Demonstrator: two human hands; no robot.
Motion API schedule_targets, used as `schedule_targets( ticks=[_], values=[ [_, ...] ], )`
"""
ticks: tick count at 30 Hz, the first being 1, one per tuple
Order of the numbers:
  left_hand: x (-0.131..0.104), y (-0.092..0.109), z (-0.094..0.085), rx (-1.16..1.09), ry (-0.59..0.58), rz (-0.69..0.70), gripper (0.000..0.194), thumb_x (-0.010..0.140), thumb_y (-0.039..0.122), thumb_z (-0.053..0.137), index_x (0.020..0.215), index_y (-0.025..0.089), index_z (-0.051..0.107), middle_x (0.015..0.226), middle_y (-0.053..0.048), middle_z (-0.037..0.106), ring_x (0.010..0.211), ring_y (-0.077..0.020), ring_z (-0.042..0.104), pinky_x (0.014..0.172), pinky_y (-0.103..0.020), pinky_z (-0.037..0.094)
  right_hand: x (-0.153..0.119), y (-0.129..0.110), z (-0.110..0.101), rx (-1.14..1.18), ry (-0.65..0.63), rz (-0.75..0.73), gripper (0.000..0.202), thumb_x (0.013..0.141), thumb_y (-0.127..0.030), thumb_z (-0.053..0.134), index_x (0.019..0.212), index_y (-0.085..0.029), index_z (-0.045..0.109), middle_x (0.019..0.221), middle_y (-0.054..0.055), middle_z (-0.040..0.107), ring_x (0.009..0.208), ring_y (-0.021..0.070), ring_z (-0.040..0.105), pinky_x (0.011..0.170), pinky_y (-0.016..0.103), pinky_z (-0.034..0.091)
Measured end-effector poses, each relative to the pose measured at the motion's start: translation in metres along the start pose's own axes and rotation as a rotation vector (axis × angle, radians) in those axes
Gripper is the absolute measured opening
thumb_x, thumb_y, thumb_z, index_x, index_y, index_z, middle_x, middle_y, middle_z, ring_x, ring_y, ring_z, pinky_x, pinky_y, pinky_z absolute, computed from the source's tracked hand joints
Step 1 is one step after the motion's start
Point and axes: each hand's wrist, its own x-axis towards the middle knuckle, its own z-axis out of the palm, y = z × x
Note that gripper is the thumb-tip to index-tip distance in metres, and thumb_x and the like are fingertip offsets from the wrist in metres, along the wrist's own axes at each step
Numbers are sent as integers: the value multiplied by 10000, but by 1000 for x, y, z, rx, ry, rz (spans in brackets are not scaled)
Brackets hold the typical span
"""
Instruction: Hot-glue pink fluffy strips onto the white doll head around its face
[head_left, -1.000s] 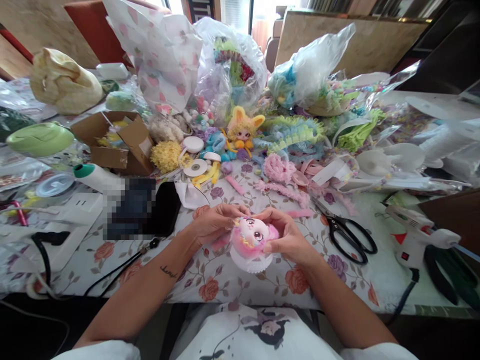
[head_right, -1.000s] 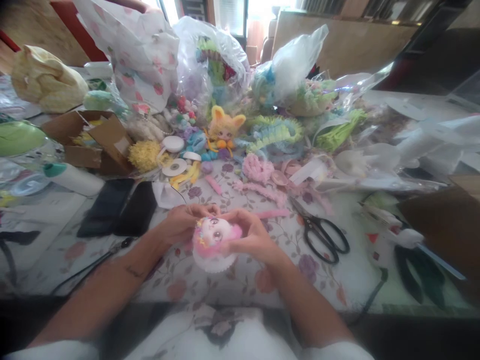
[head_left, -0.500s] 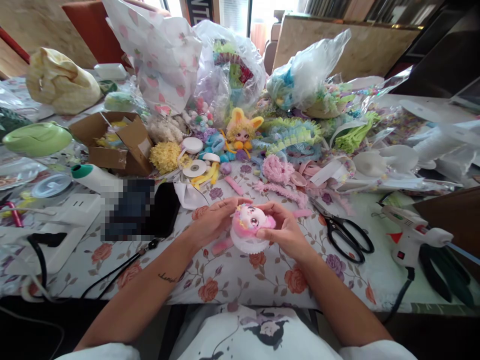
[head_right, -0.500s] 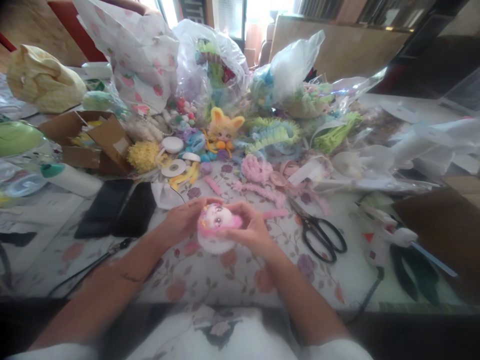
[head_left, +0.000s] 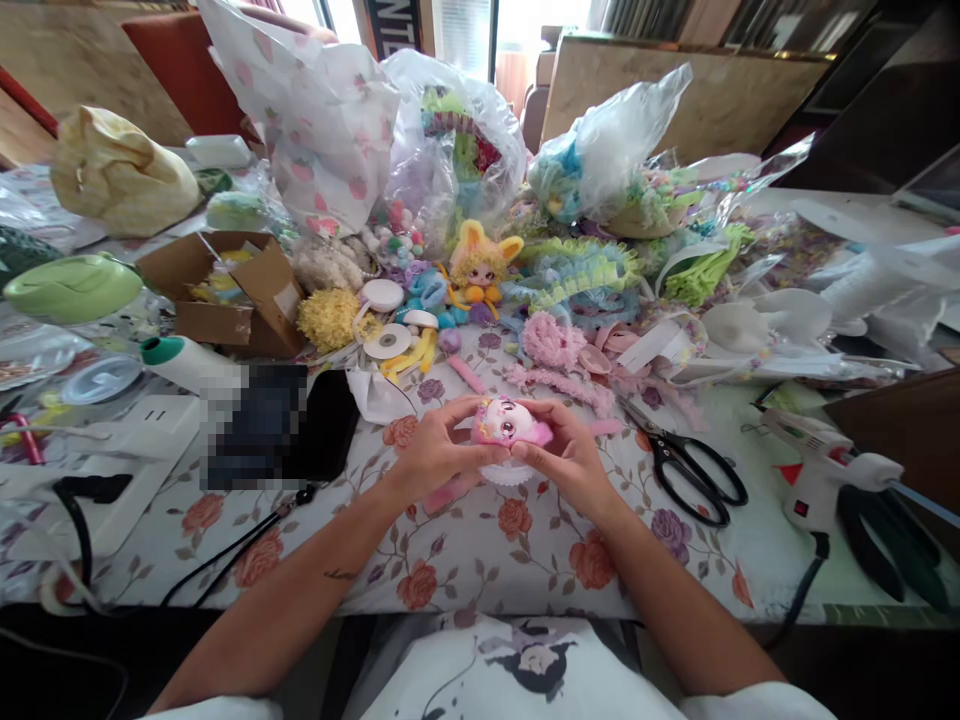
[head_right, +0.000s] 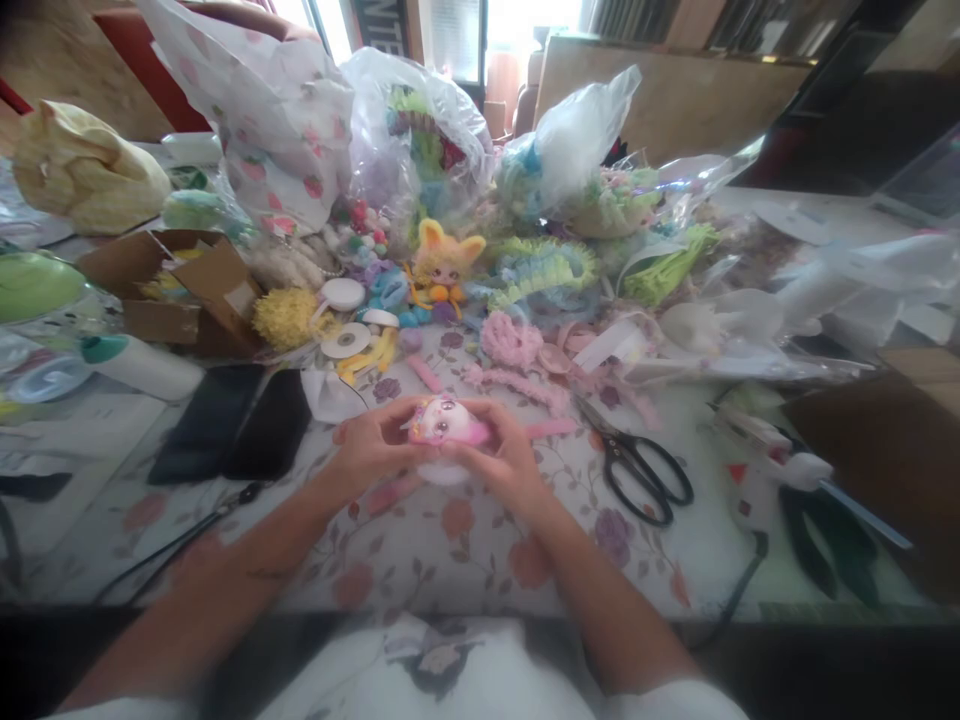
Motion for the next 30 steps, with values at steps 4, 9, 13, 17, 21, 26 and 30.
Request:
schedule_targets(
  ticks=[4,9,13,17,21,26,30],
  values=[
    [-1,-5,0,-29,26,56,414,680,325,793,1052,176,691,1107,-63,630,1015,-231,610,825,-277,516,-3,2,-1,11,-14,-44,368,788,-300,728,1136,-258,615,1119,44,644,1036,229,596,885,348,477],
    [-1,-10,2,-65,13,84,327,683,291,789,968,145,720,1142,-82,597,1036,-246,592,828,-287,512,-4,5,0,-6,-10,-59,360,785,-279,733,1125,-263,617,1135,35,639,1059,223,588,917,343,459],
    [1,-9,1,-101,6,61,392,690,279,782,1056,174,688,1141,-74,586,1044,-244,583,844,-293,493,-2,3,0,-6,0,-41,381,778,-306,737,1134,-248,614,1136,47,639,1038,224,593,880,336,477],
    [2,-5,-1,-150,-39,28,486,687,264,772,1149,194,640,1189,-84,574,1083,-266,565,870,-312,480,-1,-1,1,0,11,-6,365,778,-337,733,1109,-235,619,1107,56,645,990,222,598,819,327,493],
    [1,-4,-1,-80,24,39,402,663,275,778,1043,173,694,1191,-90,580,1103,-280,546,878,-310,465,-1,-3,2,-5,8,9,358,769,-349,738,1088,-230,628,1086,54,653,975,219,599,805,322,494],
    [4,0,1,-150,-15,-94,466,691,318,775,1115,176,642,1115,-86,627,1024,-262,589,839,-326,473,4,-4,-7,35,-4,90,363,777,-398,721,1089,-233,637,1048,44,667,904,199,621,727,288,507],
    [8,6,5,-355,-144,-202,694,670,265,800,1291,232,491,1160,-87,617,1011,-251,601,782,-321,496,13,-11,-13,57,-64,114,375,815,-443,668,1132,-245,642,1128,55,658,950,212,628,722,287,515]
  ],
)
